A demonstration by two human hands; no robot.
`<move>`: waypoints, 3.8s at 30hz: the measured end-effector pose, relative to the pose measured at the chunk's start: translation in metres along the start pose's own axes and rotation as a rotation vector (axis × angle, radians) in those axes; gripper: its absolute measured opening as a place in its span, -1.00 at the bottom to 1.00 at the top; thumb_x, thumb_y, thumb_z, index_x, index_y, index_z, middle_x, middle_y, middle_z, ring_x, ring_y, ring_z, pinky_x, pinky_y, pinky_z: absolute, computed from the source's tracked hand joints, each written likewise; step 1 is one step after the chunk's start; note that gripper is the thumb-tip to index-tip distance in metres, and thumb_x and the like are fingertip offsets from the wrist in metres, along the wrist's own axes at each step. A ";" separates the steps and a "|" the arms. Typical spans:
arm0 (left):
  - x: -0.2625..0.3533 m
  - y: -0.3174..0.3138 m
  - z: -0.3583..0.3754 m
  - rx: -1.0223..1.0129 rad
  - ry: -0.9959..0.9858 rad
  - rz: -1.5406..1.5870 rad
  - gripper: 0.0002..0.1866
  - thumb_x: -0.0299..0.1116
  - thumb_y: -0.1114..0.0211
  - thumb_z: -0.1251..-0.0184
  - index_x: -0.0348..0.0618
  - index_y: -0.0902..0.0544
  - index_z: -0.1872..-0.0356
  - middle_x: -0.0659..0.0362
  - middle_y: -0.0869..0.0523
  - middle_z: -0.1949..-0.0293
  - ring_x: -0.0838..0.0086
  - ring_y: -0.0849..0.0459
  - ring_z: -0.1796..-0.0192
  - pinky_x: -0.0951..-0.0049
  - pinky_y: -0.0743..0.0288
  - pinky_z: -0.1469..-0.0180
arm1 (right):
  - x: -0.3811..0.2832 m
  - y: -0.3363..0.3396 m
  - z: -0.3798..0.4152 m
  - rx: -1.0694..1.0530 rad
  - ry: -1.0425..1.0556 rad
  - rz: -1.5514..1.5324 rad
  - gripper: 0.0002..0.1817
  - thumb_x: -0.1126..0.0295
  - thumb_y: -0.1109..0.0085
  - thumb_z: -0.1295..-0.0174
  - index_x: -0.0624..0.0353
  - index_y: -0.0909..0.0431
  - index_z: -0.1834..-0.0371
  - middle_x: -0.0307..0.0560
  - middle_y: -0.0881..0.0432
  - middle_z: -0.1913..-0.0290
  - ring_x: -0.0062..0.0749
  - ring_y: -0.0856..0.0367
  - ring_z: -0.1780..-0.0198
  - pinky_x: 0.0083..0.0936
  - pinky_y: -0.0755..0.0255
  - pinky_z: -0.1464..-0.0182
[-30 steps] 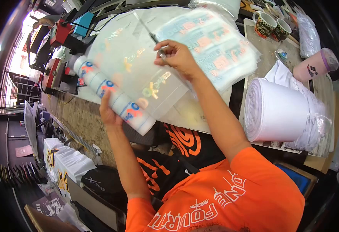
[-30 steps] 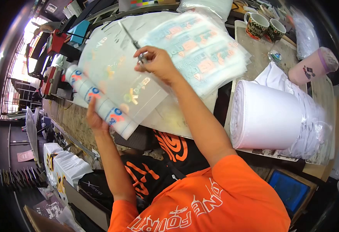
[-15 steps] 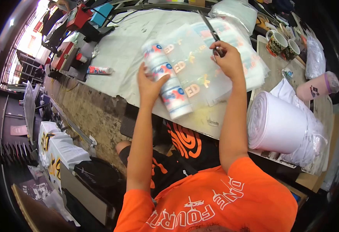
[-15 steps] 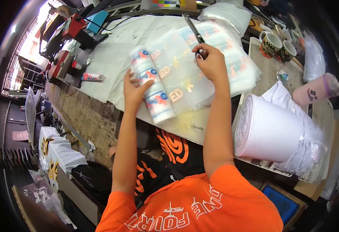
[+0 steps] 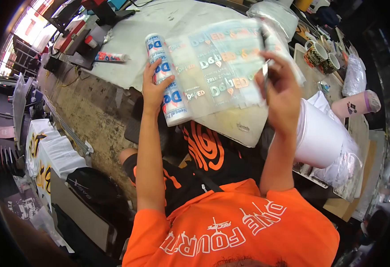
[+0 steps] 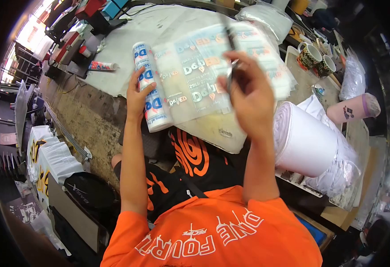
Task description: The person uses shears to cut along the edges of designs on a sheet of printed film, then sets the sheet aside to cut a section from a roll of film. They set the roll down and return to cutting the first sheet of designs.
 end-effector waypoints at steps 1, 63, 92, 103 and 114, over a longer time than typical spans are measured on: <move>0.000 0.000 0.001 0.001 0.010 0.009 -0.25 -0.54 -0.60 -0.11 -0.19 -0.58 -0.42 -0.05 -0.26 -0.60 0.22 -0.50 -0.48 0.30 -0.54 -0.42 | 0.005 -0.014 0.027 -0.080 -0.142 -0.033 -0.37 0.58 -0.43 -0.33 0.10 -0.46 -0.46 -0.44 -0.38 0.37 -0.79 -0.27 0.43 -0.74 -0.18 0.37; -0.005 -0.043 -0.003 0.039 -0.213 -0.927 -0.22 0.13 -0.51 -0.13 0.32 -0.61 -0.47 -0.26 -0.15 -0.68 -0.17 -0.18 -0.67 -0.32 0.20 -0.67 | 0.116 -0.024 0.165 -0.400 -0.758 -0.057 -0.35 0.38 -0.09 -0.62 0.14 -0.18 -0.72 -0.35 -0.38 0.51 -0.70 -0.28 0.53 -0.65 -0.29 0.45; -0.003 -0.047 -0.001 0.041 -0.191 -1.021 -0.16 0.12 -0.59 -0.05 0.33 -0.62 -0.47 -0.23 -0.18 -0.67 -0.10 -0.20 -0.68 -0.32 0.17 -0.66 | 0.124 -0.039 0.137 -0.344 -0.799 -0.070 -0.37 0.36 -0.21 -0.58 0.22 -0.30 -0.65 -0.25 -0.52 0.50 -0.65 -0.36 0.63 -0.60 -0.33 0.56; -0.002 -0.047 -0.001 0.031 -0.184 -1.000 -0.16 0.11 -0.55 -0.01 0.30 -0.63 -0.46 -0.25 -0.18 -0.66 -0.17 -0.16 -0.67 -0.35 0.16 -0.66 | 0.128 -0.049 0.128 -0.327 -0.814 -0.078 -0.31 0.30 -0.24 -0.57 0.24 -0.24 -0.68 -0.23 -0.54 0.51 -0.64 -0.39 0.64 -0.59 -0.35 0.57; -0.002 -0.047 -0.001 0.034 -0.174 -1.000 -0.16 0.10 -0.56 -0.01 0.31 -0.63 -0.46 -0.26 -0.18 -0.66 -0.21 -0.18 -0.65 -0.33 0.14 -0.66 | 0.141 -0.061 0.105 -0.324 -0.770 -0.080 -0.29 0.28 -0.27 -0.55 0.27 -0.25 -0.67 -0.23 -0.55 0.53 -0.63 -0.42 0.65 -0.56 -0.38 0.59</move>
Point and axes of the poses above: each hand's wrist, its own z-axis away from the middle knuckle, its own y-axis out of the back of the hand, x = y × z, the point moved 9 cm from there along -z, towards the middle knuckle
